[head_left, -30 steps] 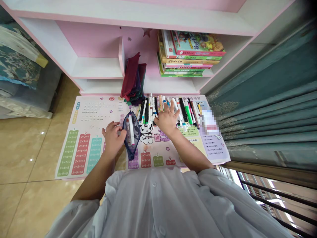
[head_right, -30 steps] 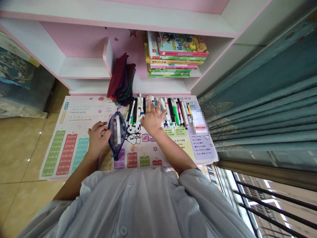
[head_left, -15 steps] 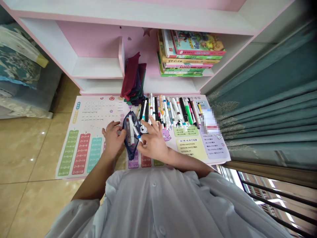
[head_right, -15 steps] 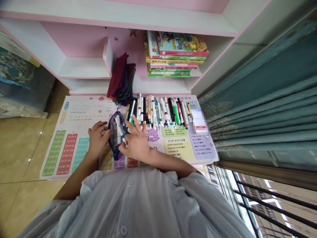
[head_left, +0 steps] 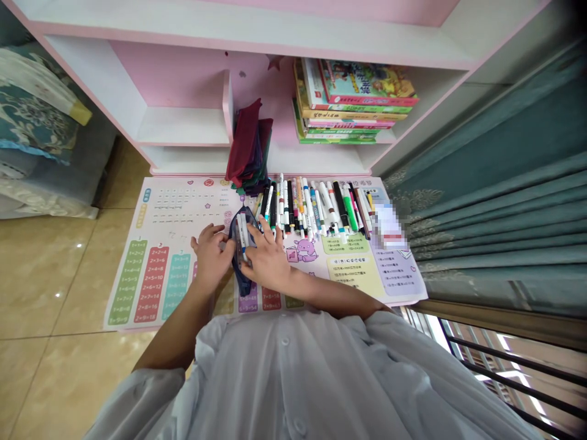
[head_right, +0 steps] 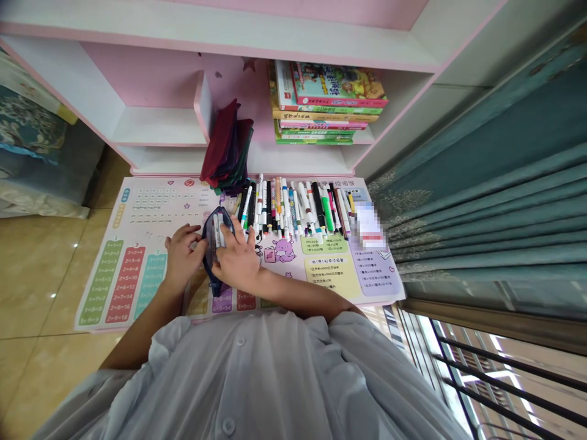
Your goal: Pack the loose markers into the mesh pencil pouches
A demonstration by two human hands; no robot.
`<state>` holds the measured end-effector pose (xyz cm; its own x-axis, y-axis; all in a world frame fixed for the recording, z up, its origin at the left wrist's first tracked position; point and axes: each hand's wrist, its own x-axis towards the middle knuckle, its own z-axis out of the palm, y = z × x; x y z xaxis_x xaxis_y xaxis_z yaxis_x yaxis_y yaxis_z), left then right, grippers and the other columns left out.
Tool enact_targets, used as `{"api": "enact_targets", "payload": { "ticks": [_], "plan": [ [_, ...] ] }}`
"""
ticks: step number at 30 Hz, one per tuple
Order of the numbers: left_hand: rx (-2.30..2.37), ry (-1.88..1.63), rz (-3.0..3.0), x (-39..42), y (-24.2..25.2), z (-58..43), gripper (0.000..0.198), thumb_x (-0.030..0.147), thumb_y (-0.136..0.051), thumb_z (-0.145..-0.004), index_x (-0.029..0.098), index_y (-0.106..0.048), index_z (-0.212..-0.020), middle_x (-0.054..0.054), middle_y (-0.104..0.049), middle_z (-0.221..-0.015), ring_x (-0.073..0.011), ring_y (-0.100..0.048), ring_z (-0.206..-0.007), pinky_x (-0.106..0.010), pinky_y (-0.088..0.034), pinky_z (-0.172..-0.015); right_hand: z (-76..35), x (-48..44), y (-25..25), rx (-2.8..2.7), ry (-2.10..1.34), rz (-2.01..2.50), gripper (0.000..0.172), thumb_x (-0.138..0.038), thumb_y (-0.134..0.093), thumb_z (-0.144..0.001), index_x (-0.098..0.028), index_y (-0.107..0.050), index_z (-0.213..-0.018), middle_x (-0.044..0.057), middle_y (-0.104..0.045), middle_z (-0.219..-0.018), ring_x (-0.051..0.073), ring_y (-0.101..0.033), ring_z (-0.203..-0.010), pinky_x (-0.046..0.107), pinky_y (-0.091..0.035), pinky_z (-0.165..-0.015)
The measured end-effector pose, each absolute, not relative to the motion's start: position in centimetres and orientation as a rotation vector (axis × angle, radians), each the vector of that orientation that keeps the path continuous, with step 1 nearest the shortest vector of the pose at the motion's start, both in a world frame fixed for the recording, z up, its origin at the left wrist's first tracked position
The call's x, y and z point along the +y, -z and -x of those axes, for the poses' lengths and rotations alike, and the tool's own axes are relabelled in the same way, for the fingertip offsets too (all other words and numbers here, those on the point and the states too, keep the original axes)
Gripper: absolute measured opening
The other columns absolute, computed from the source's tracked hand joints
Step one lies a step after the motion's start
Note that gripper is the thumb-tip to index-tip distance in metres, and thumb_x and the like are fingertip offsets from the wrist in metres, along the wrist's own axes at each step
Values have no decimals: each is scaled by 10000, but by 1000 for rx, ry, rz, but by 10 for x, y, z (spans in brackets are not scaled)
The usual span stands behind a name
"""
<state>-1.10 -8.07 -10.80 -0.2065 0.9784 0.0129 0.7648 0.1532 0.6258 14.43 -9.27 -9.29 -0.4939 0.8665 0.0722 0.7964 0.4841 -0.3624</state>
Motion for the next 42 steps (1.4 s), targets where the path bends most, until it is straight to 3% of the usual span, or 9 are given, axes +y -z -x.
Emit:
{"api": "enact_targets", "payload": {
  "ticks": [7, 13, 19, 31, 35, 39, 42],
  "plan": [
    [2057, -728, -1648, -80, 110, 12, 159, 279, -513, -790, 218, -597, -669, -83, -684, -1264, -316, -483, -1361, -675, -183, -1166, -166, -61, 95, -2231, -232, 1600, 273, -381, -569, -904, -189, -748, -828, 126, -480, -1525, 404, -213, -1517, 684, -241, -1154],
    [2046, -743, -1639, -80, 112, 12, 168, 278, -516, -789, 218, -607, -660, -78, -684, -1242, -330, -493, -1344, -673, -175, -1168, -195, -14, 106, -2051, -44, 1951, 228, -355, -642, -851, -150, -736, -886, 165, -358, -1598, 473, -166, -1510, 748, -213, -1132],
    [2056, -727, -1629, -79, 112, 12, 162, 285, -510, -787, 220, -581, -657, -73, -682, -1245, -314, -486, -1352, -668, -169, -1177, -202, -1, 114, -2071, -7, 1995, 209, -325, -646, -827, -153, -736, -903, 158, -368, -1593, 492, -181, -1494, 785, -257, -1088],
    [2053, -753, -1620, -80, 111, 12, 158, 274, -520, -786, 221, -606, -664, -79, -687, -1241, -312, -498, -1346, -670, -172, -1170, -205, 9, 97, -2132, -13, 2113, 275, -236, -610, -755, -111, -745, -960, 178, -400, -1571, 482, -185, -1493, 791, -167, -1112],
    [2062, -750, -1616, -79, 112, 12, 159, 267, -521, -781, 218, -595, -649, -76, -694, -1229, -317, -499, -1345, -672, -184, -1167, -211, -11, 82, -2073, -14, 2029, 220, -242, -583, -756, -129, -730, -873, 195, -458, -1522, 482, -237, -1480, 784, -217, -1091],
    [2033, -765, -1639, -79, 114, 13, 169, 282, -509, -787, 213, -583, -652, -89, -683, -1252, -328, -495, -1350, -702, -178, -1152, -212, -54, 61, -2020, 23, 1841, 116, -229, -569, -733, -183, -640, -654, 148, -519, -1476, 459, -262, -1481, 705, -285, -1092],
    [2023, -767, -1659, -80, 114, 13, 177, 280, -496, -793, 208, -586, -659, -98, -679, -1261, -336, -488, -1356, -710, -182, -1141, -207, -84, 54, -2074, 11, 1610, 112, -249, -574, -734, -204, -601, -635, 123, -554, -1436, 433, -293, -1477, 647, -318, -1090]
  ]
}}
